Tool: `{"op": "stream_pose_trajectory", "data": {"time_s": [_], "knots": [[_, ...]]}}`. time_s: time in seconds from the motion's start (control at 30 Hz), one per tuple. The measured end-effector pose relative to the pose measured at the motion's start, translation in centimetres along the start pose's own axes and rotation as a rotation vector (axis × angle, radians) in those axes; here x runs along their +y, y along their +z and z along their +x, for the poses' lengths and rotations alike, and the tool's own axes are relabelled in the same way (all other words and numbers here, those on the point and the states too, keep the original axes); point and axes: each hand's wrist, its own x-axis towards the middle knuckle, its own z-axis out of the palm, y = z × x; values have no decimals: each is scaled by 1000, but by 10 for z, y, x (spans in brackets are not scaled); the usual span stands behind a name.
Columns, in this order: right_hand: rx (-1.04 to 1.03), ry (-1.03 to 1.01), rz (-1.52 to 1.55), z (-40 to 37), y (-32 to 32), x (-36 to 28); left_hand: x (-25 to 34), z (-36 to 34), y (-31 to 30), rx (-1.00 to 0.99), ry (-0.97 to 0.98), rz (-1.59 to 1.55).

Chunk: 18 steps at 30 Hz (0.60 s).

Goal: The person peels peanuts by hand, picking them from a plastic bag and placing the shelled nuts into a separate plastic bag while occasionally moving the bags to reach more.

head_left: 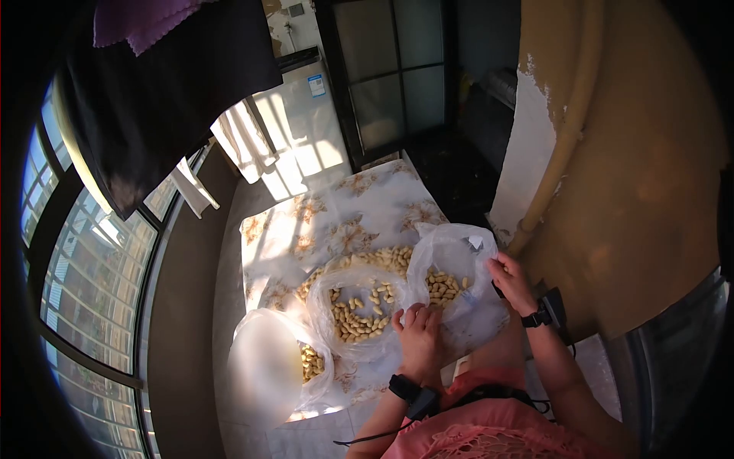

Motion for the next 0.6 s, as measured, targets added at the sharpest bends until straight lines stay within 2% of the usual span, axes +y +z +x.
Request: {"op": "stream_pose_trajectory", "data": {"time_s": [0.13, 0.33, 0.47, 0.53, 0.6], "knots": [[-4, -42, -1, 4, 4, -9, 5, 6, -16, 204, -13, -21], [-38, -133, -173, 11, 3, 29, 4, -8, -7, 45, 9, -22], [57, -89, -103, 6, -12, 44, 14, -8, -16, 113, -46, -110], [217, -135, -41, -3, -16, 20, 15, -7, -17, 138, -43, -130], [163, -164, -78, -13, -16, 1, 13, -12, -17, 162, -49, -143]]}}
